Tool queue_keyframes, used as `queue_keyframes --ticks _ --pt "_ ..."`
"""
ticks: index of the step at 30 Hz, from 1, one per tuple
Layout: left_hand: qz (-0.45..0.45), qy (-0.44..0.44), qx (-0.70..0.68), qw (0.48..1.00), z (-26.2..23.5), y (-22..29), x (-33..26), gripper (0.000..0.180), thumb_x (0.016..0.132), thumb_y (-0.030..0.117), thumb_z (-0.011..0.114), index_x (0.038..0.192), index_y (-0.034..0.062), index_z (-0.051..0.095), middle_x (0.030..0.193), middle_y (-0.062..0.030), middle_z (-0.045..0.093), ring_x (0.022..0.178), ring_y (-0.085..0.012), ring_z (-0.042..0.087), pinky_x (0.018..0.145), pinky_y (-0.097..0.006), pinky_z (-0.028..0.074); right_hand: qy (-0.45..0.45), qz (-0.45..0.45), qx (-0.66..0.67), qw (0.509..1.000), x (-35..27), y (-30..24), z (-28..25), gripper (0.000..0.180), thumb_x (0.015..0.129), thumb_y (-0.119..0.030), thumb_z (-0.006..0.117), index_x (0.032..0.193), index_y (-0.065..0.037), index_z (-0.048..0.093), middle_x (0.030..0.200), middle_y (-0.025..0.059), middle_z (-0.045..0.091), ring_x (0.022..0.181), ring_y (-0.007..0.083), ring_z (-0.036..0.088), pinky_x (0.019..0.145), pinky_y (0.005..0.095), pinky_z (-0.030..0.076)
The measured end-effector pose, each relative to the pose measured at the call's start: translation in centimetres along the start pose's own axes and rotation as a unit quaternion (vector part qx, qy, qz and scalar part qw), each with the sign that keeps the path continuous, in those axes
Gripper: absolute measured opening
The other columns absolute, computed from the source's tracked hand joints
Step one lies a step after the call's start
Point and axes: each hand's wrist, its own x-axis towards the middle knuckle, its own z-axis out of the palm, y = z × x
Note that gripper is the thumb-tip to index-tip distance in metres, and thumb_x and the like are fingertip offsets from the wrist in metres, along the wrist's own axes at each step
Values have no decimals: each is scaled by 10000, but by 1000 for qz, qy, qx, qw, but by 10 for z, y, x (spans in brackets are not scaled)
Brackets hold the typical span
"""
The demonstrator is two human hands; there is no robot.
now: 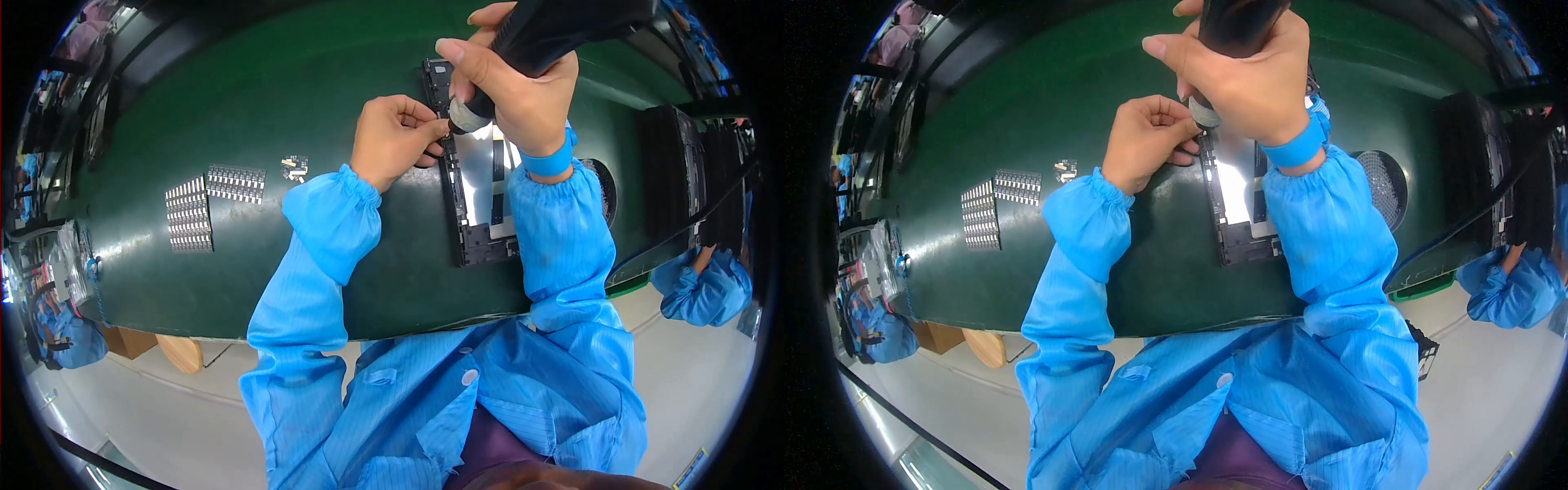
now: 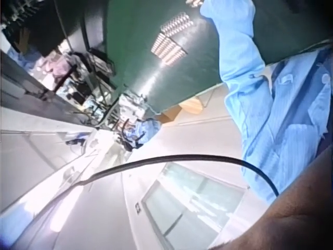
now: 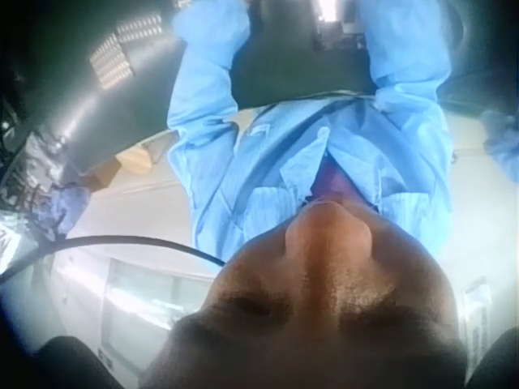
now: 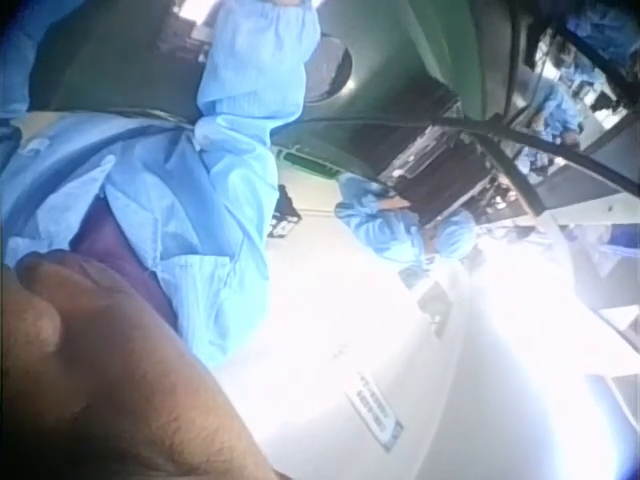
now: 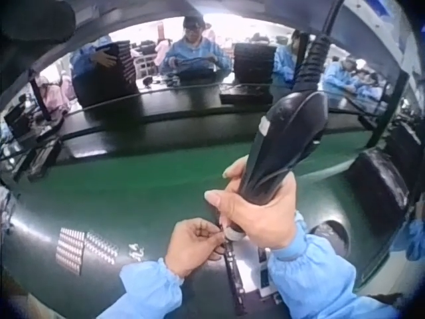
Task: The person assembles electronic tablets by securing housing and components with screws using an electric screwdriver.
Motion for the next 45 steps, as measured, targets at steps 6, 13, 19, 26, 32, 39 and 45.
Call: queue_keyframes --ticks 6,13,19,26,32,39,45 --pt "-28 -18 -6 999 -1 4 1 122 773 38 663 807 -57 594 722 -110 626 589 -153 628 471 -245 513 -5 0 -3 1000 1 2 0 273 715 30 710 897 30 507 600 49 589 464 94 551 421 213 417" --pt "-32 -15 -5 999 -1 2 2 106 782 29 648 812 -58 595 730 -117 631 592 -154 631 475 -242 512 -10 10 -5 1000 9 19 -1 273 712 36 708 898 29 508 607 47 591 473 88 551 430 210 418" --pt "-22 -21 -9 999 -2 -6 7 59 787 -9 605 812 -60 592 733 -119 626 593 -163 633 483 -249 518 -210 -337 178 900 20 48 -2 285 701 50 710 904 25 512 597 40 581 483 78 543 443 206 413" --pt "-12 -7 -2 1000 -1 -3 3 34 788 -25 583 804 -55 584 727 -110 617 602 -163 632 497 -247 522 -99 -204 -176 958 -5 28 8 254 691 -2 748 893 -13 595 661 53 612 588 117 610 536 227 496" --pt "-44 -24 5 999 -1 1 4 115 774 20 651 824 -56 581 711 -100 612 595 -149 623 499 -239 517 -39 -134 -60 988 -4 15 -1 221 734 -64 725 905 -8 597 624 48 592 555 124 592 524 242 490" --pt "43 57 48 996 5 2 5 399 764 107 704 1098 -35 538 972 -114 601 651 -120 593 500 -220 489 0 -206 -120 971 -20 -52 -117 242 813 -87 596 1032 4 545 606 67 546 468 149 527 489 303 477" --pt "185 153 118 964 20 5 52 430 856 277 616 1120 -57 558 941 -90 638 538 -57 498 436 -205 392 156 -152 -75 973 -60 -41 -201 215 762 13 610 954 12 511 649 87 540 490 175 522 507 339 450"
